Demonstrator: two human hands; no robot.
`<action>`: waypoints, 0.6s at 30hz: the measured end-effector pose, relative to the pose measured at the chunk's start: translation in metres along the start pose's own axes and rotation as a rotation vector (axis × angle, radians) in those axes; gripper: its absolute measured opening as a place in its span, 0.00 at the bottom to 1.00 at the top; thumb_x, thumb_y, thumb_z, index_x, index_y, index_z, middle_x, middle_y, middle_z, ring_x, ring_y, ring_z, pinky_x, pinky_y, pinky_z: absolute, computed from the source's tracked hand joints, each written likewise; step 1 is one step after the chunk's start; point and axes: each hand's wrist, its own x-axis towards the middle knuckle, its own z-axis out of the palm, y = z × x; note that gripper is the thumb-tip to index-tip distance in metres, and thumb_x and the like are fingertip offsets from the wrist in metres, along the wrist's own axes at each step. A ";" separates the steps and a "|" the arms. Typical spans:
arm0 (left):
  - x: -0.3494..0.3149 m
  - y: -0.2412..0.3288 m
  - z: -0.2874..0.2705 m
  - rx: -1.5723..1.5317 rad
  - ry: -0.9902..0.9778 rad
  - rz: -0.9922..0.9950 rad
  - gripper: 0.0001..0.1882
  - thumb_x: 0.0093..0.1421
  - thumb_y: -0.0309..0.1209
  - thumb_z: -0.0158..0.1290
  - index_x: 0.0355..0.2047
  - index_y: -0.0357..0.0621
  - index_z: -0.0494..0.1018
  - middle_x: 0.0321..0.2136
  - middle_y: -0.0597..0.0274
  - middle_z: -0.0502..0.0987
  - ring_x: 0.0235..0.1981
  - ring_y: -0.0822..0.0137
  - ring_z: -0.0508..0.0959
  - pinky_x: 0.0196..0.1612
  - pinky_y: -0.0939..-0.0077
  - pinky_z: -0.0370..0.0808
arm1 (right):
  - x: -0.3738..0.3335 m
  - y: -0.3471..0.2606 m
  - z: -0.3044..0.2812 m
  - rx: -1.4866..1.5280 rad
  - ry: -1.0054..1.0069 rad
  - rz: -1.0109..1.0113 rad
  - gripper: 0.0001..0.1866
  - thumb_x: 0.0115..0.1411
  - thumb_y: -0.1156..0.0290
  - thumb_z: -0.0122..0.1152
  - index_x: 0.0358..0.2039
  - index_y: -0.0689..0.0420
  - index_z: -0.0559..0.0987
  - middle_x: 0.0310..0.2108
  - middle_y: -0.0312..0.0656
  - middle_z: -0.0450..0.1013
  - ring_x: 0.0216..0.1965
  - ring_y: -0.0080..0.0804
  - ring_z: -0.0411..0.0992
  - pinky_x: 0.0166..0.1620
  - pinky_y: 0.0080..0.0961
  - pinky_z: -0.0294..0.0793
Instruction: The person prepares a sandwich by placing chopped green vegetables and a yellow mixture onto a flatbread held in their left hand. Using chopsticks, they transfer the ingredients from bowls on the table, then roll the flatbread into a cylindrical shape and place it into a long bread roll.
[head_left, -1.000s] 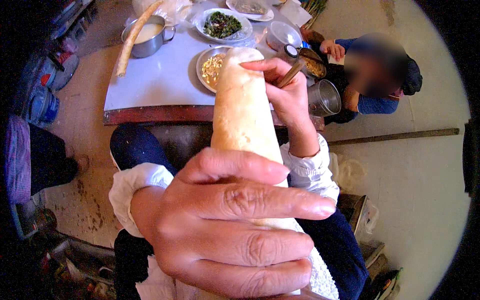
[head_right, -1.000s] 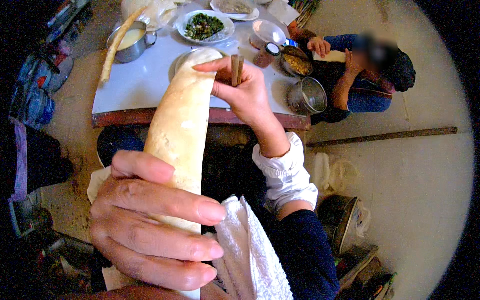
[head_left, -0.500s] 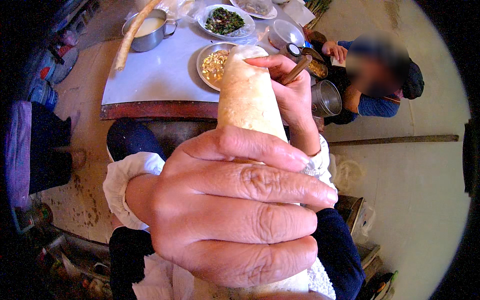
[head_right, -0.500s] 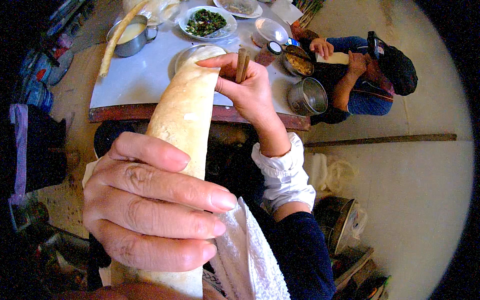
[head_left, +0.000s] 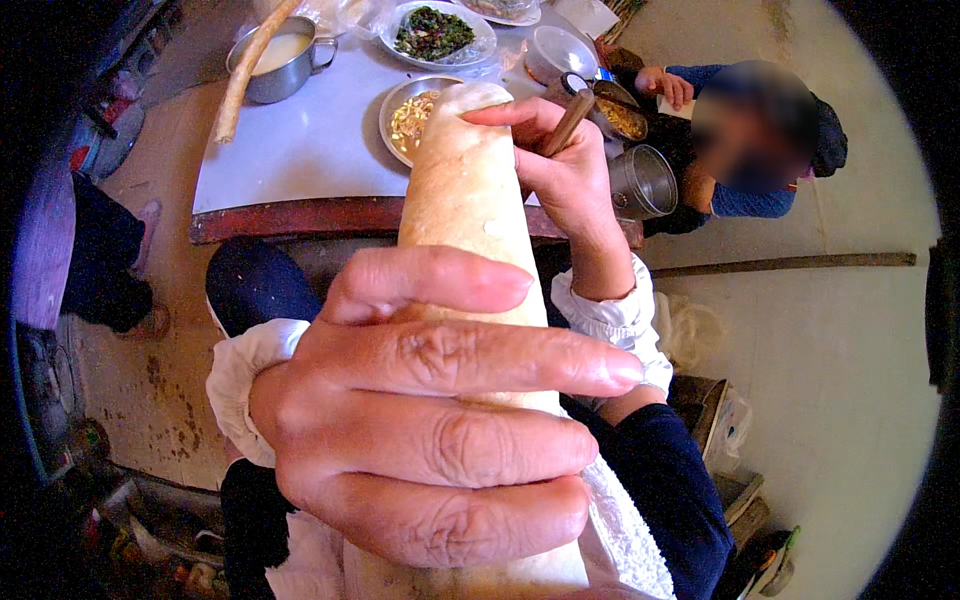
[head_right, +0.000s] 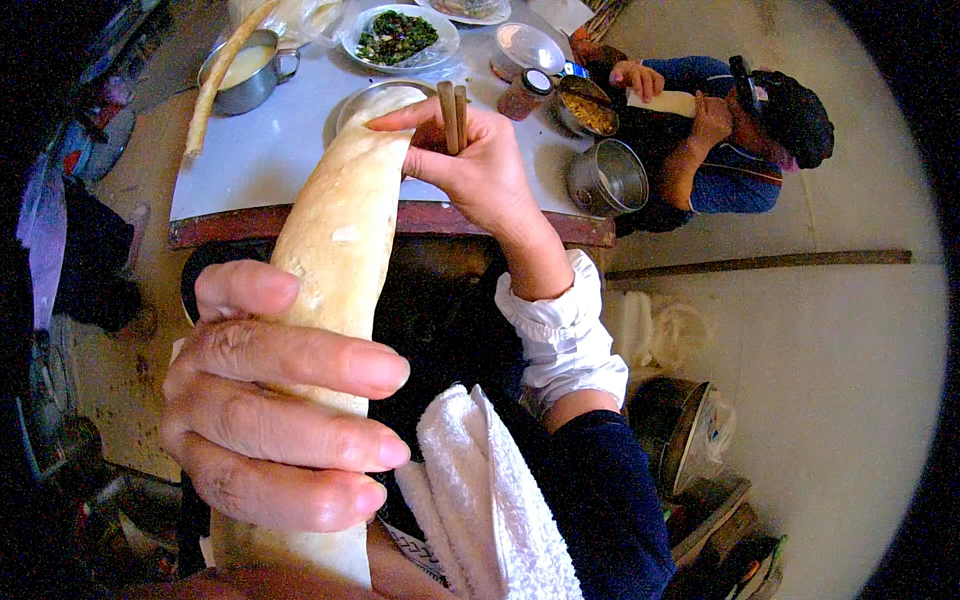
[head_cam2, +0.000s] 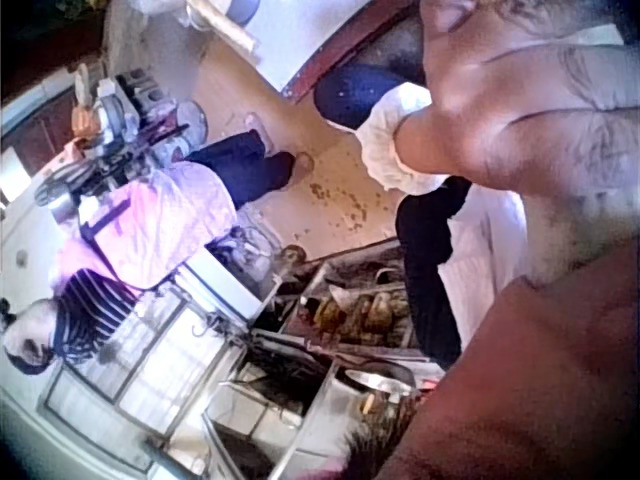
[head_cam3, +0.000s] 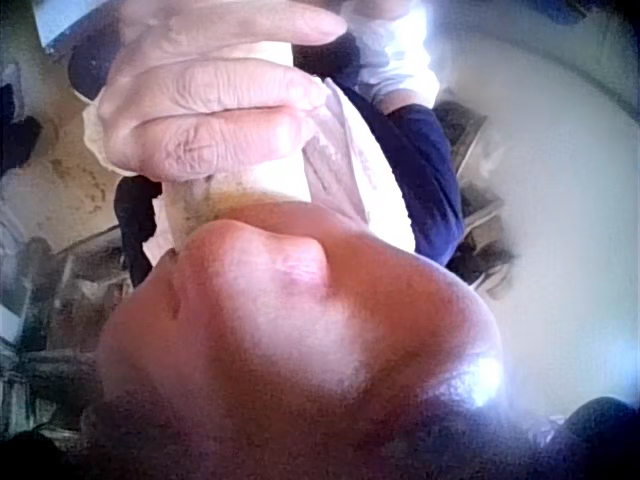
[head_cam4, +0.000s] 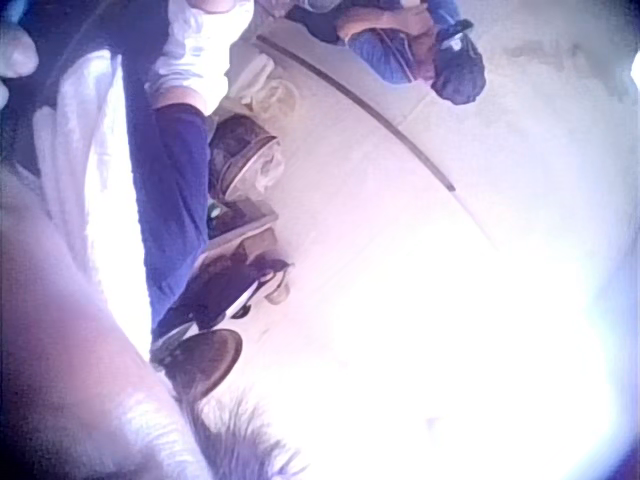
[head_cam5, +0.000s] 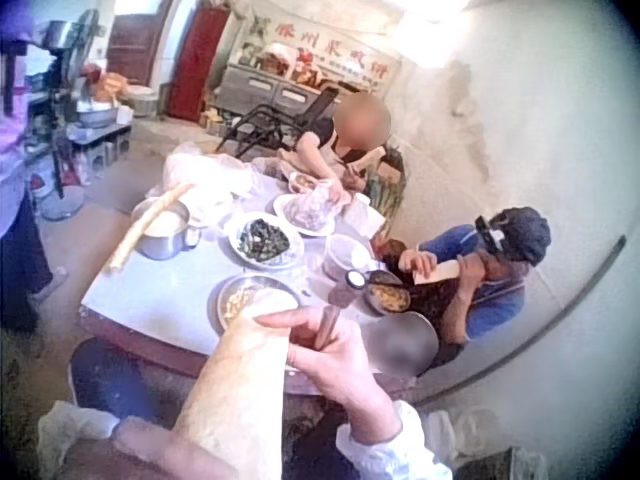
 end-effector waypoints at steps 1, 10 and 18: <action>0.000 -0.001 -0.002 0.001 -0.017 0.005 0.03 0.55 0.33 0.54 0.28 0.62 0.74 0.30 0.77 0.79 0.38 0.66 0.80 0.55 0.62 0.59 | 0.001 -0.001 0.002 0.016 -0.004 0.029 0.12 0.54 0.82 0.60 0.41 0.66 0.77 0.38 0.43 0.77 0.38 0.26 0.76 0.43 0.21 0.76; 0.015 0.000 0.008 0.023 -0.087 -0.102 0.05 0.51 0.33 0.57 0.29 0.58 0.73 0.30 0.72 0.79 0.38 0.62 0.80 0.54 0.59 0.63 | 0.003 0.005 -0.003 0.078 0.002 0.065 0.13 0.54 0.78 0.62 0.41 0.66 0.78 0.33 0.43 0.77 0.32 0.26 0.76 0.37 0.24 0.78; 0.016 -0.009 0.021 0.068 -0.067 0.027 0.05 0.53 0.34 0.55 0.32 0.53 0.76 0.31 0.68 0.81 0.39 0.62 0.81 0.48 0.62 0.67 | 0.000 0.010 -0.008 0.119 0.044 0.117 0.13 0.53 0.78 0.63 0.40 0.64 0.79 0.36 0.41 0.77 0.37 0.25 0.75 0.43 0.22 0.74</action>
